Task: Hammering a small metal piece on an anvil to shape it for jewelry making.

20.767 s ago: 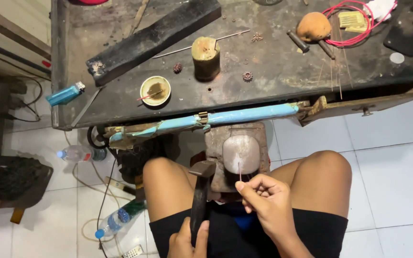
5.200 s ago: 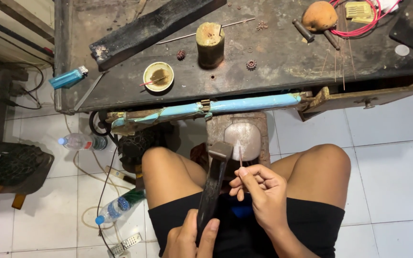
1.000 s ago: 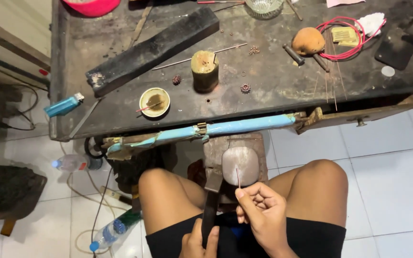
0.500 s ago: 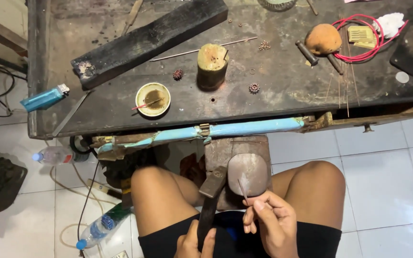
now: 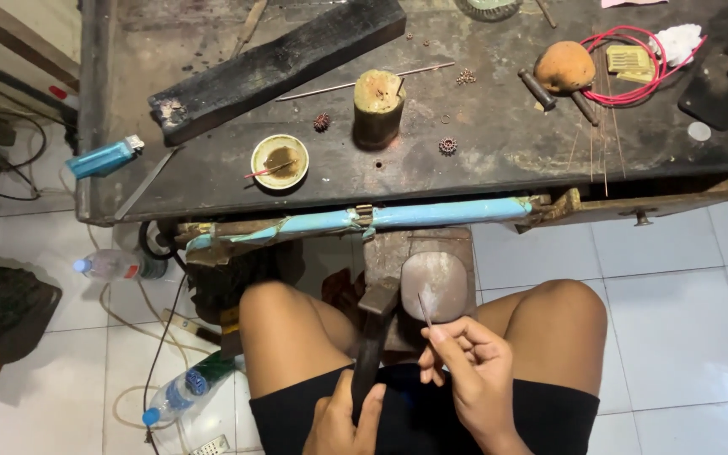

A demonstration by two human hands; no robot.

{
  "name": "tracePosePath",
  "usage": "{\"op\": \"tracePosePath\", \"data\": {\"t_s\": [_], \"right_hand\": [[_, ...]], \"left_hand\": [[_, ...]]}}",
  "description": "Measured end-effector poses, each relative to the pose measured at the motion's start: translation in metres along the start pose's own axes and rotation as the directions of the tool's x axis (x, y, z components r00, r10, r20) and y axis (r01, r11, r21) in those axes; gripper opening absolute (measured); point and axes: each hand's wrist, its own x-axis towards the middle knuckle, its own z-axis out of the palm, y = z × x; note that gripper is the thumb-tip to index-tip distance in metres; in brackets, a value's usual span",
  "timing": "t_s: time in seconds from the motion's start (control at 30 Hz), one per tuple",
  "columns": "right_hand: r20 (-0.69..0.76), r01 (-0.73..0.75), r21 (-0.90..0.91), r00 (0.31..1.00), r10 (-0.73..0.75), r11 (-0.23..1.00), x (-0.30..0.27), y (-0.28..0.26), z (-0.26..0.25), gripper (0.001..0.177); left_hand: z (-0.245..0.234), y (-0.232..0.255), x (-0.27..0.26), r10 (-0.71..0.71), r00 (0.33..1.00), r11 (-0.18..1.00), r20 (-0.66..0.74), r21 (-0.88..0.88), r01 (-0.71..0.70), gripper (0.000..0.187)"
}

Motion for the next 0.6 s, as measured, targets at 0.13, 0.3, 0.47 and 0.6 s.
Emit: {"op": "tracePosePath", "data": {"t_s": [0.13, 0.3, 0.47, 0.6], "right_hand": [[-0.078, 0.04, -0.141, 0.996, -0.051, 0.989, -0.003, -0.006, 0.013, 0.027], [-0.065, 0.125, -0.115, 0.989, -0.133, 0.985, -0.009, 0.004, 0.023, 0.032], [-0.113, 0.153, -0.103, 0.98, -0.165, 0.983, -0.014, 0.008, 0.031, 0.039], [-0.146, 0.145, -0.054, 0.978, -0.151, 0.988, -0.016, 0.022, 0.027, 0.037]], "left_hand": [[-0.012, 0.014, -0.023, 0.032, 0.996, 0.997, -0.082, -0.07, -0.038, 0.031], [0.012, 0.012, -0.056, -0.136, 0.924, 0.99, -0.357, -0.027, 0.135, 0.033], [0.023, 0.008, -0.073, 0.226, 0.796, 0.957, -0.561, -0.027, -0.29, 0.025], [0.01, 0.033, -0.082, 0.025, 0.936, 1.0, -0.351, 0.001, -0.026, 0.023]]}}
